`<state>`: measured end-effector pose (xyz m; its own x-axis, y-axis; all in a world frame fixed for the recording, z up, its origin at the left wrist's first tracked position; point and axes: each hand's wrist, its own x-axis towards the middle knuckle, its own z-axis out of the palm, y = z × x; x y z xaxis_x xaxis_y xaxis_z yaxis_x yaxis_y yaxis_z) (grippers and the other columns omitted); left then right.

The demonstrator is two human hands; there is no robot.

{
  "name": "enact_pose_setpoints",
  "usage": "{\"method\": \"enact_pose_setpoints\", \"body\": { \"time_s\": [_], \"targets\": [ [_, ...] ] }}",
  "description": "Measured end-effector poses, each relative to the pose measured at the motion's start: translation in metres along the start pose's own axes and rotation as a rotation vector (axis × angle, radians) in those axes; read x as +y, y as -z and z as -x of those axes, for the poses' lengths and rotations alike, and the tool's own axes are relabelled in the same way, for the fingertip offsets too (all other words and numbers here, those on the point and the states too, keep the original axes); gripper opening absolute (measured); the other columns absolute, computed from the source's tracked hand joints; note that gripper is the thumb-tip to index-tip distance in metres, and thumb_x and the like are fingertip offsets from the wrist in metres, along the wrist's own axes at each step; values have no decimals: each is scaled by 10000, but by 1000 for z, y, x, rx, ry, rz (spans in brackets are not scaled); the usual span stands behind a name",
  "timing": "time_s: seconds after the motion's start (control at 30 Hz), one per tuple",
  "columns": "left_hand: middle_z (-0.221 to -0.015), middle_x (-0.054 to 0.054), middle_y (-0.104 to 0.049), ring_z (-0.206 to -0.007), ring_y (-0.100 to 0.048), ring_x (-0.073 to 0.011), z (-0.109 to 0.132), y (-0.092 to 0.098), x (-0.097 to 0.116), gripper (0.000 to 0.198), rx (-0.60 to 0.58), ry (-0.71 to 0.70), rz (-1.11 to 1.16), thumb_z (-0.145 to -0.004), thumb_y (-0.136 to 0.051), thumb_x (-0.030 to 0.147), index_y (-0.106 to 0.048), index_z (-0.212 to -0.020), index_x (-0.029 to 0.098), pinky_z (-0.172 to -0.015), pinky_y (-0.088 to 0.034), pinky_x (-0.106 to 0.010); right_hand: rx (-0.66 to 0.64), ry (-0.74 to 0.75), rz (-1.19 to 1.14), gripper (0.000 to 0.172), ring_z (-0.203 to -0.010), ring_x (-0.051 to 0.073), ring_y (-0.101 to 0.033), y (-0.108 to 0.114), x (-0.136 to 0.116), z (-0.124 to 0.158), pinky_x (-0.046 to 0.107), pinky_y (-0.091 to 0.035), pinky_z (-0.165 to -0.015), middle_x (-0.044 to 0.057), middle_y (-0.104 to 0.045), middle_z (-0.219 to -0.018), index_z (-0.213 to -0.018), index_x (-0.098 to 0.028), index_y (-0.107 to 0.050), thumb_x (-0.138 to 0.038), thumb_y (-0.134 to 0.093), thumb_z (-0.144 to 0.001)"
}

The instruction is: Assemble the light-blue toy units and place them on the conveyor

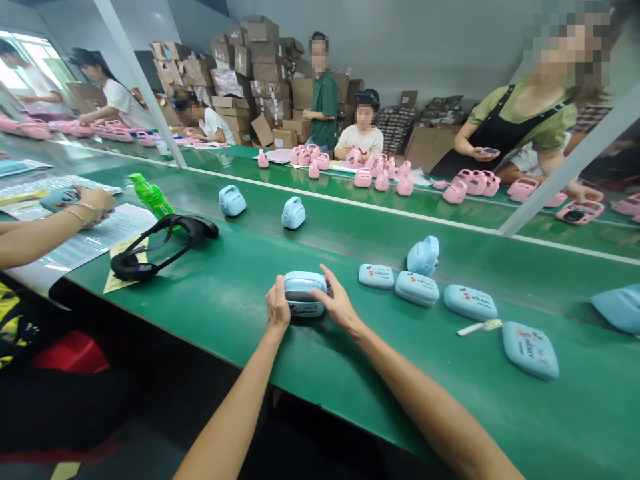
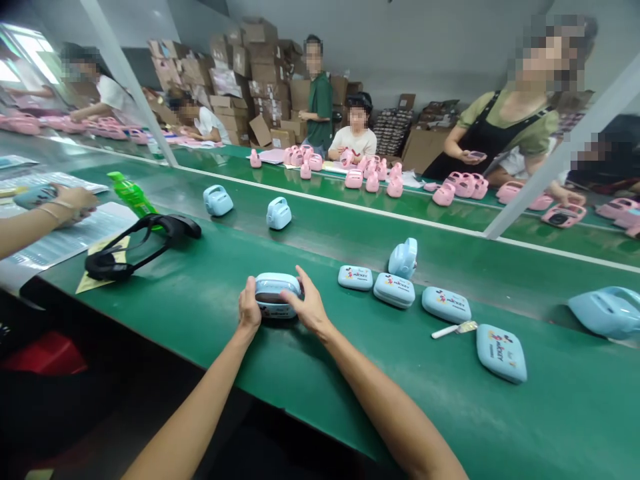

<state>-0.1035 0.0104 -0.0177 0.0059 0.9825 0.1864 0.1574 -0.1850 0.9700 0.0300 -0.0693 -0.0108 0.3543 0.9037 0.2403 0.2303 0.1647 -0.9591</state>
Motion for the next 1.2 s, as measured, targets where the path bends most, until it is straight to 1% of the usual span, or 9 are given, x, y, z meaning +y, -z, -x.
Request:
{"method": "enact_pose_setpoints", "body": {
  "time_s": [0.07, 0.13, 0.3, 0.43, 0.7, 0.83, 0.93, 1.07, 1.2],
  "targets": [
    [-663, -62, -650, -749, -639, -265, -2, -2, -3, 620, 33, 5, -1, -868, -336, 727, -620, -646, 221, -745, -500, -372, 140, -46, -113, 595, -1075, 266, -645, -18, 3, -2, 385, -484, -983, 107, -694, -1154, -1277, -170, -645, -615, -458, -930],
    [-732, -82, -695, -834, -662, -284, -5, -3, -4, 616, 65, 15, -3, -876, -318, 698, -659, -704, 214, -814, -507, -389, 273, -35, -119, 634, -978, 261, -663, -32, 4, -3, 355, -499, -901, 99, -729, -1016, -1055, -157, -711, -659, -335, -963],
    [-785, -123, -729, -885, -678, -307, -7, -10, -3, 630, 147, 57, -27, -887, -292, 679, -689, -748, 210, -855, -505, -412, 507, -92, 63, 763, -658, 221, -585, -44, 1, -6, 304, -448, -635, 58, -607, -624, -662, -184, -604, -733, -166, -960],
    [-735, -122, -718, -798, -675, -298, -2, -15, 0, 622, 181, 69, -37, -895, -254, 635, -671, -711, 213, -827, -504, -420, 546, -106, 135, 788, -681, 237, -624, -44, -1, -11, 317, -451, -668, 93, -665, -669, -712, -180, -646, -682, -100, -981],
    [-774, -136, -710, -918, -670, -332, -3, -15, 6, 468, 229, 155, 5, -862, -342, 519, -666, -709, 217, -943, -472, -463, 516, -142, 100, 707, -790, 262, -667, -43, -5, -11, 339, -470, -756, 124, -722, -792, -816, -184, -680, -585, -127, -998],
    [-816, -142, -701, -965, -675, -353, -10, -15, 17, 448, 162, 221, 112, -844, -372, 525, -659, -771, 189, -971, -479, -522, 282, 36, -58, 453, -923, 226, -642, -33, -7, -10, 311, -472, -841, 56, -714, -962, -1046, -203, -673, -535, -378, -959],
    [-1011, -156, -711, -1076, -671, -346, -19, -7, 28, 471, 54, 297, 332, -860, -362, 541, -655, -951, 184, -985, -495, -551, 139, -38, -177, 305, -837, 190, -612, -22, -6, -27, 280, -478, -784, 5, -686, -859, -935, -204, -688, -475, -587, -836],
    [-1473, -142, -500, -1407, -459, -371, -29, 13, 37, 450, -41, 503, 908, -852, -476, 511, -568, -1232, 287, -1078, -388, -678, 254, -183, -224, 259, -679, 176, -584, 12, -1, -77, 278, -476, -638, 4, -644, -677, -751, -183, -659, -439, -624, -752],
    [-1504, -153, -444, -1405, -467, -371, -28, 28, 34, 435, -50, 610, 1130, -832, -518, 351, -523, -1261, 275, -1059, -422, -693, 444, -196, -137, 234, -646, 174, -574, 64, 6, -131, 282, -475, -614, 0, -629, -640, -732, -176, -628, -410, -616, -735]
  ]
}}
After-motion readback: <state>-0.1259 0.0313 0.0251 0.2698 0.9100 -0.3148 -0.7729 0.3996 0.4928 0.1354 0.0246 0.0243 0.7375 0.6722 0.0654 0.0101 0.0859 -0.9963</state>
